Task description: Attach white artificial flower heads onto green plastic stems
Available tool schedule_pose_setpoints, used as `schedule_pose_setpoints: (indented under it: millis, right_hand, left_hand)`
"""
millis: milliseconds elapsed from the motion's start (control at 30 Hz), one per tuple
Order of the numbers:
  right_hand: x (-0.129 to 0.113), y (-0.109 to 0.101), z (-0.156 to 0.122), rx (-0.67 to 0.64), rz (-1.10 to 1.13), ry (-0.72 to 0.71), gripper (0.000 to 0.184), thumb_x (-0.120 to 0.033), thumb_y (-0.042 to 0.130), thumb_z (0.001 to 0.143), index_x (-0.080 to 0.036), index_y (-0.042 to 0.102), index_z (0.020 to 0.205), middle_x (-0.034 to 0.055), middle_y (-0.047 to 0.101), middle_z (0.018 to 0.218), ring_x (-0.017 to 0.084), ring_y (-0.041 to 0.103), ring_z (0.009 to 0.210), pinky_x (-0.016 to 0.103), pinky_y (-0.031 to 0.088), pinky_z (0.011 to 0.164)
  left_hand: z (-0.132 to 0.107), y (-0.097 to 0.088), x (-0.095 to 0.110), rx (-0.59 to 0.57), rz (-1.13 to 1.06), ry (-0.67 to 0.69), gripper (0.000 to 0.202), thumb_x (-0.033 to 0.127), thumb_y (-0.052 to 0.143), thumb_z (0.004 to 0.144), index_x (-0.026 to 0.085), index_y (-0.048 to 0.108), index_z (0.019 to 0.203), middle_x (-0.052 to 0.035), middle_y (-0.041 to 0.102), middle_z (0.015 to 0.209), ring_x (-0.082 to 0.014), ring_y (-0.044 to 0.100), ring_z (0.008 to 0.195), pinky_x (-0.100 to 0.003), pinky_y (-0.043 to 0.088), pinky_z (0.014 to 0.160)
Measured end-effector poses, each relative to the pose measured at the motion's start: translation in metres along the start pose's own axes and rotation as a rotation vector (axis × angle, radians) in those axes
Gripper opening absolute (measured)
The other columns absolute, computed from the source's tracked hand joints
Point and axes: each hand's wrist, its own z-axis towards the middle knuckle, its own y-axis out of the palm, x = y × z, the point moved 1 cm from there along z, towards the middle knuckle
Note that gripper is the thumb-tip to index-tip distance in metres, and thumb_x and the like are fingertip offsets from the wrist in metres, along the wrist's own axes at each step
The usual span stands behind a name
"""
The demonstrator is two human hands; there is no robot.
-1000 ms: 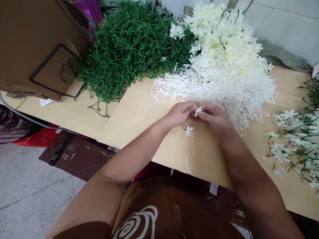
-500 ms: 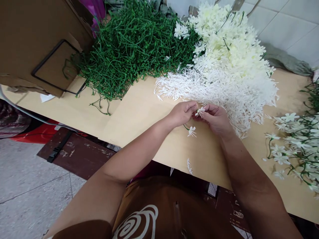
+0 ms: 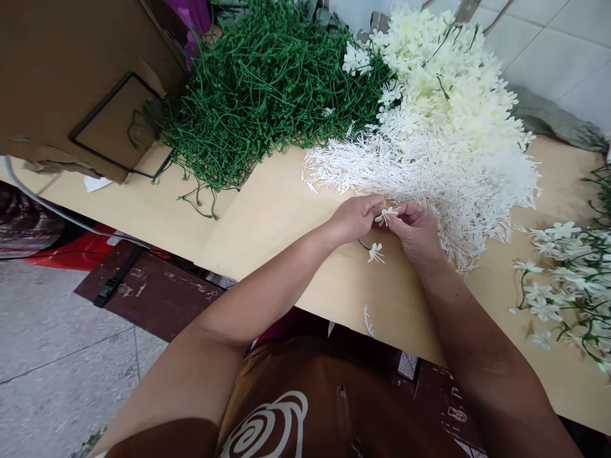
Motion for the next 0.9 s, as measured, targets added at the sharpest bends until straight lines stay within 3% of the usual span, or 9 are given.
schedule_pose_setpoints:
  millis: [233,500,800,900]
  right_hand:
    - [0.0006,0.0011,0.0036,-0.014,0.023,0.096,0.032,-0.037,0.086,0.052,-0.021,0.059,0.058,-0.0042,0.064,0.057,0.011,0.06,0.053,0.026,0.053,0.058]
    - [-0.0081,0.0033,0.0001,-0.095,0.17,0.171,0.043,-0.05,0.087,0.046,-0.021,0.059,0.061,-0.0025,0.067,0.057,0.013,0.064,0.054,0.032,0.059,0.064]
    - [-0.0076,0.003,0.0035,0.01,0.175,0.249,0.032,-0.034,0.087,0.047,-0.021,0.06,0.06,-0.0035,0.066,0.057,0.014,0.064,0.055,0.033,0.059,0.064]
    - [-0.0079,0.003,0.0034,-0.01,0.164,0.235,0.032,-0.035,0.086,0.049,-0.021,0.059,0.06,-0.0036,0.065,0.056,0.014,0.064,0.056,0.033,0.059,0.064]
  left_hand:
    - [-0.0003,0.0002,-0.0019,-0.012,0.127,-0.017,0.018,0.012,0.044,0.081,0.019,0.045,0.064,0.003,0.045,0.059,-0.0118,0.042,0.061,-0.025,0.032,0.06]
    - [0.0003,-0.0006,-0.0066,-0.037,-0.066,0.033,0.037,0.046,0.046,0.088,0.018,0.045,0.064,0.0019,0.047,0.06,-0.0113,0.044,0.061,-0.024,0.037,0.061]
    - [0.0016,-0.0013,-0.0051,-0.008,0.079,0.022,0.03,0.03,0.045,0.091,0.018,0.046,0.063,0.0018,0.046,0.061,-0.0122,0.043,0.062,-0.024,0.036,0.062]
    - [0.0013,-0.0006,-0.0039,-0.003,0.111,0.012,0.028,0.024,0.042,0.09,0.018,0.046,0.063,0.0014,0.047,0.062,-0.0127,0.045,0.064,-0.025,0.038,0.064]
